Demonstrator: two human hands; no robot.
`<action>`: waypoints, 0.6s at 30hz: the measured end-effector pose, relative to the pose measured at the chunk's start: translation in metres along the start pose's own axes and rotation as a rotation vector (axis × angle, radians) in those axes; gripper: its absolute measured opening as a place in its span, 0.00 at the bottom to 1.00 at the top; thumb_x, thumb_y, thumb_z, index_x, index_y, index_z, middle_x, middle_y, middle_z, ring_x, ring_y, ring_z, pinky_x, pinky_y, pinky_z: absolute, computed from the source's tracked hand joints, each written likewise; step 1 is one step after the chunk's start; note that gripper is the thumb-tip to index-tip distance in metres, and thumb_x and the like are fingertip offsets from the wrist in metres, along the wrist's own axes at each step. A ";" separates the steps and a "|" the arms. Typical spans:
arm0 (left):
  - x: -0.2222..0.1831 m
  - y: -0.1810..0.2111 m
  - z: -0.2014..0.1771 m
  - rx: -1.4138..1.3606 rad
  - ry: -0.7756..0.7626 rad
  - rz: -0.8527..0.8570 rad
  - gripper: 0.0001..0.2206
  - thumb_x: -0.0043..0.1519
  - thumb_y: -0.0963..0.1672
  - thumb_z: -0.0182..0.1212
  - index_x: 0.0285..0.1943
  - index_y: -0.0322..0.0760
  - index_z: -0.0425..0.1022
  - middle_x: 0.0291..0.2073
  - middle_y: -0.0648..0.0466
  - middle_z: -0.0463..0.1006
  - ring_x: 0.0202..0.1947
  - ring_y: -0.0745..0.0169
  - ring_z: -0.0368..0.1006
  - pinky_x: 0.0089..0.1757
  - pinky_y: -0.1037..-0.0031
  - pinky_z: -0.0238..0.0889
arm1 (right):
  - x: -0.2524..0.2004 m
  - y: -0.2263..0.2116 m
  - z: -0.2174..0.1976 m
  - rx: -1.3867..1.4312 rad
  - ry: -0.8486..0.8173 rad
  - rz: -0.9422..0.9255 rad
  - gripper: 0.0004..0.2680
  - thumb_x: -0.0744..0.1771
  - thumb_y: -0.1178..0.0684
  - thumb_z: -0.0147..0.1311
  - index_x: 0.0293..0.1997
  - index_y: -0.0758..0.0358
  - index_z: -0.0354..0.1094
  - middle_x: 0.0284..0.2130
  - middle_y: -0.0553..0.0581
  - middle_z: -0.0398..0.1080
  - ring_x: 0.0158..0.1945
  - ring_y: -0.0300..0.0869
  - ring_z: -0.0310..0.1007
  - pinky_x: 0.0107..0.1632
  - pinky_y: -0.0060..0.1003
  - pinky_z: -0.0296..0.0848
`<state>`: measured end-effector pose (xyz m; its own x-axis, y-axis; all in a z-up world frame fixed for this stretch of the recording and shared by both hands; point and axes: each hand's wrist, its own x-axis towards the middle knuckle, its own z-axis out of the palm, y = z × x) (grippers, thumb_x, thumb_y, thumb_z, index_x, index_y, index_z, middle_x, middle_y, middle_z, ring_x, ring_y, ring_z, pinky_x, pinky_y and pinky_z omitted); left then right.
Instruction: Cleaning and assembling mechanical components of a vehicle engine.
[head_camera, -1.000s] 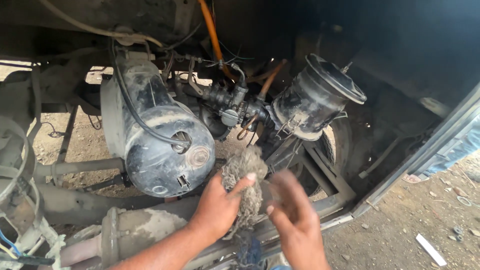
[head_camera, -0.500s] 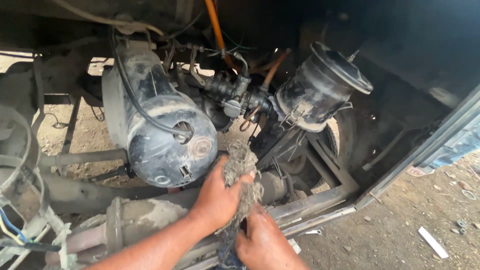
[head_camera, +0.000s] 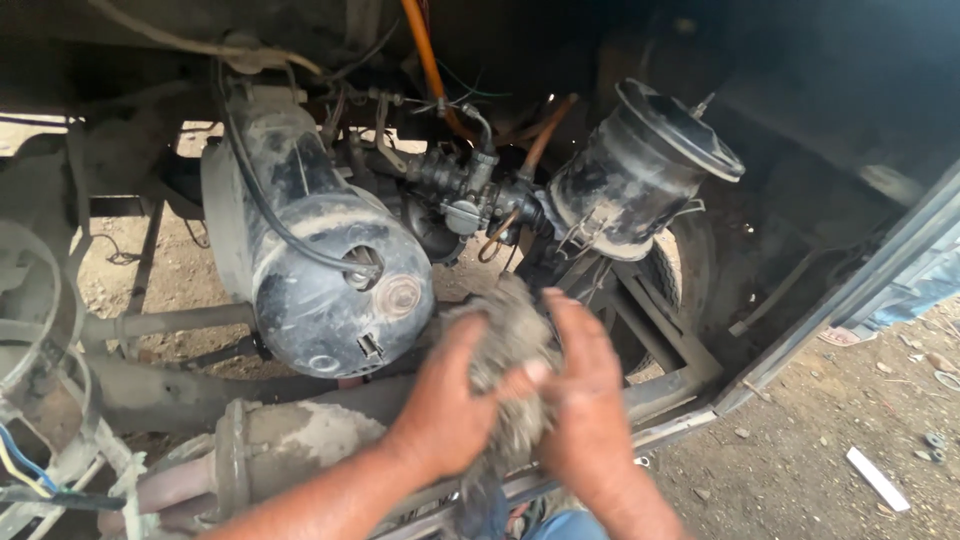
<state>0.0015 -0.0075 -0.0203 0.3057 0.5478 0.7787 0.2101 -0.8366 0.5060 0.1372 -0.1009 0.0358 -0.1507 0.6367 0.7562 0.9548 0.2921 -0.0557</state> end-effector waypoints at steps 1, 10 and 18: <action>0.009 0.012 -0.012 0.003 0.000 -0.002 0.32 0.64 0.54 0.69 0.62 0.18 0.68 0.57 0.28 0.75 0.58 0.37 0.70 0.57 0.58 0.62 | 0.003 -0.009 0.000 0.004 -0.001 -0.001 0.15 0.56 0.64 0.56 0.44 0.53 0.70 0.67 0.71 0.60 0.71 0.66 0.56 0.68 0.52 0.59; 0.011 0.021 -0.016 -0.771 -0.252 -0.567 0.18 0.64 0.51 0.61 0.41 0.28 0.81 0.29 0.52 0.85 0.31 0.67 0.74 0.38 0.69 0.72 | 0.000 -0.031 0.005 0.189 -0.165 0.122 0.25 0.56 0.64 0.61 0.60 0.75 0.65 0.67 0.81 0.52 0.71 0.71 0.46 0.66 0.57 0.53; 0.026 0.015 -0.021 -0.895 -0.173 -0.914 0.20 0.64 0.54 0.57 0.41 0.35 0.82 0.30 0.57 0.82 0.32 0.71 0.73 0.36 0.72 0.68 | -0.018 -0.025 -0.011 0.304 0.025 0.236 0.09 0.64 0.63 0.52 0.46 0.59 0.70 0.66 0.69 0.63 0.63 0.47 0.73 0.69 0.45 0.67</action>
<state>-0.0072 -0.0061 0.0159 0.5118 0.8591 -0.0037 -0.2656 0.1624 0.9503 0.1186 -0.1278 0.0313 0.0740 0.6949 0.7152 0.8422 0.3405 -0.4181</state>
